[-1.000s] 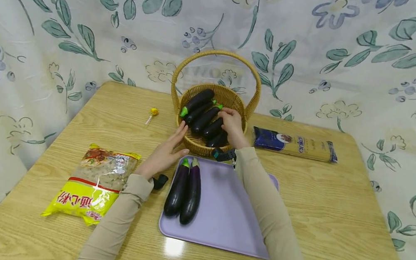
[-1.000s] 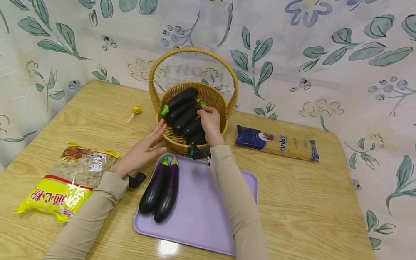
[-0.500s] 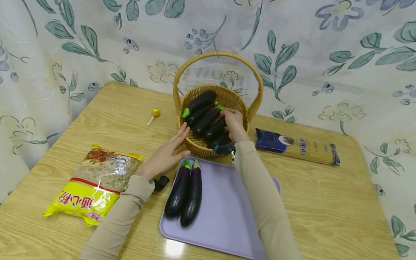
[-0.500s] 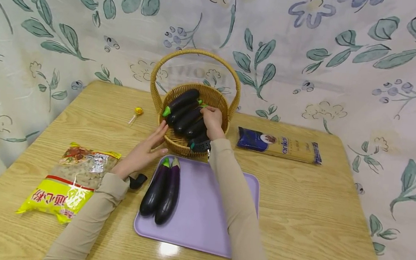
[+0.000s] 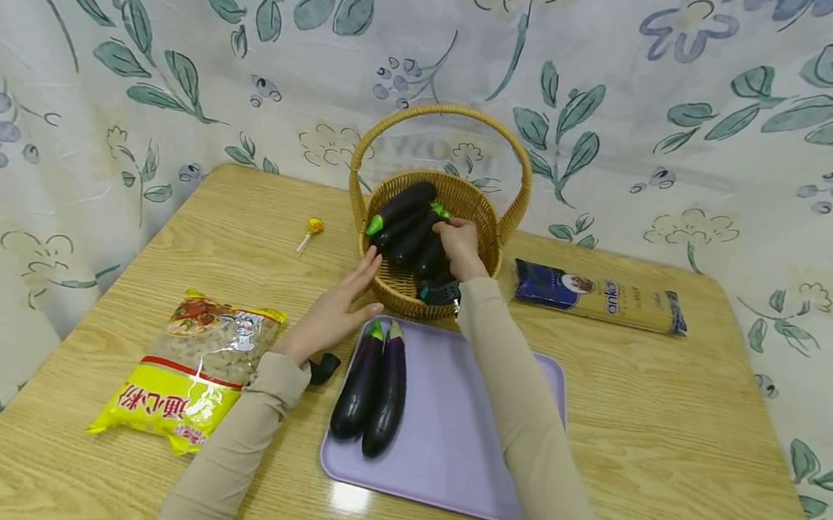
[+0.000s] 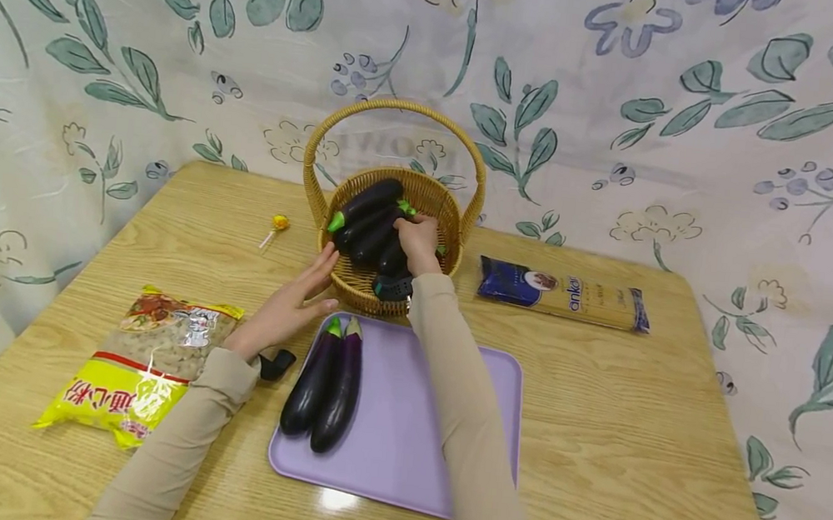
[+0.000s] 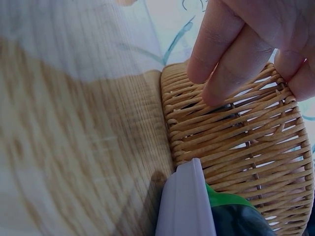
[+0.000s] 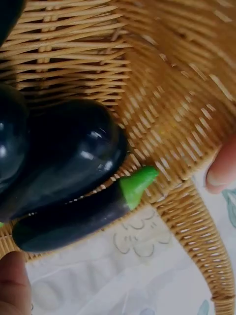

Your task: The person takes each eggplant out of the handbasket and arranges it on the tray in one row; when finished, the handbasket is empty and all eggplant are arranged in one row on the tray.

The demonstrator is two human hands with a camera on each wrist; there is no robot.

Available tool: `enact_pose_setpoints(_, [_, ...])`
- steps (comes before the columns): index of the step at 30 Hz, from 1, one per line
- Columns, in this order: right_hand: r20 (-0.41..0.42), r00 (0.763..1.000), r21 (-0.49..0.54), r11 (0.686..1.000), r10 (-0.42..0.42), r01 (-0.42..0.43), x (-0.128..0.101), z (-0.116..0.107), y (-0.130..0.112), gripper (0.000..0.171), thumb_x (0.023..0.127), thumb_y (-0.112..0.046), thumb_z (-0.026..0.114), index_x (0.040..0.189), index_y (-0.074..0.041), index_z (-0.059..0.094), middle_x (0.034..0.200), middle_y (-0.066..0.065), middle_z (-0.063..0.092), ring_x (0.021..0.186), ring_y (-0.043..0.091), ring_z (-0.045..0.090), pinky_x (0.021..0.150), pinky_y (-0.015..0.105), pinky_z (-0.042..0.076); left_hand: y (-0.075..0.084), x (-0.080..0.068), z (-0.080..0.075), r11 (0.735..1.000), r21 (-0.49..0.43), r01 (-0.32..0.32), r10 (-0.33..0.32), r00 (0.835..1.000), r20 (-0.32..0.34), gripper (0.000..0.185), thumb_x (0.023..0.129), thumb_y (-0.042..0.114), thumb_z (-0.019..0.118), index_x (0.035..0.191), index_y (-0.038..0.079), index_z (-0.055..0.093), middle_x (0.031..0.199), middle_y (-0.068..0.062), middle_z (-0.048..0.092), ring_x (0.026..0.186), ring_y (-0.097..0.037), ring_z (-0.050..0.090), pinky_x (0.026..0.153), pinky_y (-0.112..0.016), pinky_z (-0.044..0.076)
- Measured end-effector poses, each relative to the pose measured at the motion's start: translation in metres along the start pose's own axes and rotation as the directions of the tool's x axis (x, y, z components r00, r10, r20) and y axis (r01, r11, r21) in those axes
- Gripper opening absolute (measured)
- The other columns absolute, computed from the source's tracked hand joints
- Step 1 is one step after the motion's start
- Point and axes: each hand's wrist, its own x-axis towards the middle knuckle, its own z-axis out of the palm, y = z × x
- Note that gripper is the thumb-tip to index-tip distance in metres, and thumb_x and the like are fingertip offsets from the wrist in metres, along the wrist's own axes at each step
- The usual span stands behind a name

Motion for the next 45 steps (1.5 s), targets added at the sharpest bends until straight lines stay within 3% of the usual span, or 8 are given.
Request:
enact_pose_setpoints(5, [0.047, 0.999, -0.042, 0.999, 0.019, -0.017, 0.002, 0.002, -0.001, 0.056, 0.091, -0.018, 0.054, 0.14, -0.003, 0.031, 0.143, 0.012, 0.031, 0.13, 0.028, 0.032, 0.105, 0.043, 0.03, 0.0, 0.0, 0.0, 1.0, -0.006, 0.002, -0.002, 1.0, -0.002, 0.071, 0.094, 0.033, 0.05, 0.149, 0.019, 0.006, 0.153, 0.01, -0.008, 0.131, -0.028, 0.033, 0.106, -0.049, 0.026])
enact_pose_setpoints(12, [0.15, 0.984, 0.028, 0.994, 0.1, -0.106, 0.003, 0.004, 0.0, 0.065, 0.092, -0.022, 0.055, 0.145, -0.009, 0.02, 0.138, 0.011, 0.038, 0.117, 0.024, 0.049, 0.089, 0.038, 0.047, 0.0, 0.0, 0.0, 1.0, -0.023, -0.003, 0.003, 1.0, 0.003, 0.071, 0.094, 0.039, 0.048, 0.148, 0.027, 0.004, 0.154, 0.006, -0.006, 0.13, -0.027, 0.036, 0.105, -0.047, 0.029])
enact_pose_setpoints(18, [0.162, 0.981, 0.052, 0.991, 0.109, -0.119, 0.004, 0.002, 0.001, 0.059, 0.092, -0.022, 0.054, 0.143, -0.009, 0.028, 0.129, 0.01, 0.046, 0.107, 0.022, 0.056, 0.084, 0.037, 0.05, 0.001, 0.0, 0.001, 1.0, -0.021, -0.001, 0.001, 1.0, 0.005, 0.071, 0.094, 0.032, 0.05, 0.148, 0.025, 0.004, 0.154, 0.009, -0.007, 0.13, -0.027, 0.035, 0.105, -0.048, 0.027])
enact_pose_setpoints(26, [0.133, 0.984, 0.139, 0.981, 0.12, -0.139, 0.003, -0.003, 0.0, 0.022, 0.091, -0.024, 0.05, 0.107, -0.009, 0.053, 0.099, 0.003, 0.051, 0.076, 0.015, 0.052, 0.064, 0.03, 0.046, -0.001, 0.001, 0.0, 1.0, -0.017, -0.001, 0.001, 1.0, 0.003, 0.071, 0.094, 0.035, 0.049, 0.148, 0.026, 0.003, 0.154, 0.006, -0.007, 0.129, -0.028, 0.036, 0.105, -0.05, 0.027])
enact_pose_setpoints(31, [0.173, 0.976, 0.232, 0.957, 0.135, -0.173, -0.001, -0.009, -0.001, 0.024, 0.092, -0.03, 0.049, 0.104, -0.01, 0.053, 0.095, 0.003, 0.053, 0.068, 0.012, 0.052, 0.059, 0.027, 0.046, -0.001, 0.001, -0.001, 1.0, -0.007, -0.006, 0.006, 1.0, 0.006, 0.071, 0.094, 0.039, 0.048, 0.148, 0.028, 0.002, 0.154, 0.004, -0.006, 0.129, -0.029, 0.036, 0.105, -0.05, 0.027])
enact_pose_setpoints(37, [0.178, 0.983, 0.277, 0.957, 0.039, -0.088, -0.007, -0.015, -0.001, 0.023, 0.093, -0.03, 0.05, 0.089, -0.008, 0.055, 0.083, 0.004, 0.056, 0.06, 0.012, 0.054, 0.056, 0.025, 0.048, -0.001, 0.003, -0.002, 1.0, -0.003, -0.01, 0.01, 1.0, 0.0, 0.07, 0.094, 0.039, 0.047, 0.147, 0.03, 0.002, 0.154, 0.008, -0.006, 0.132, -0.028, 0.032, 0.106, -0.051, 0.024])
enact_pose_setpoints(41, [0.193, 0.981, 0.266, 0.963, -0.011, -0.042, -0.012, -0.016, -0.002, 0.032, 0.093, -0.03, 0.051, 0.108, -0.002, 0.058, 0.099, 0.013, 0.059, 0.067, 0.015, 0.058, 0.055, 0.025, 0.049, -0.002, 0.003, -0.002, 1.0, 0.008, -0.003, 0.003, 1.0, 0.0, 0.071, 0.094, 0.041, 0.047, 0.148, 0.026, 0.004, 0.153, 0.011, -0.007, 0.133, -0.028, 0.029, 0.106, -0.051, 0.024])
enact_pose_setpoints(45, [0.197, 0.98, 0.279, 0.96, -0.032, -0.025, -0.018, -0.015, -0.003, 0.06, 0.091, -0.029, 0.056, 0.141, -0.006, 0.032, 0.13, 0.015, 0.045, 0.095, 0.023, 0.061, 0.062, 0.024, 0.052, -0.002, 0.001, -0.001, 1.0, 0.006, -0.001, 0.001, 1.0, -0.01, 0.071, 0.094, 0.037, 0.049, 0.149, 0.021, 0.006, 0.154, 0.007, -0.006, 0.134, -0.029, 0.026, 0.106, -0.052, 0.023])
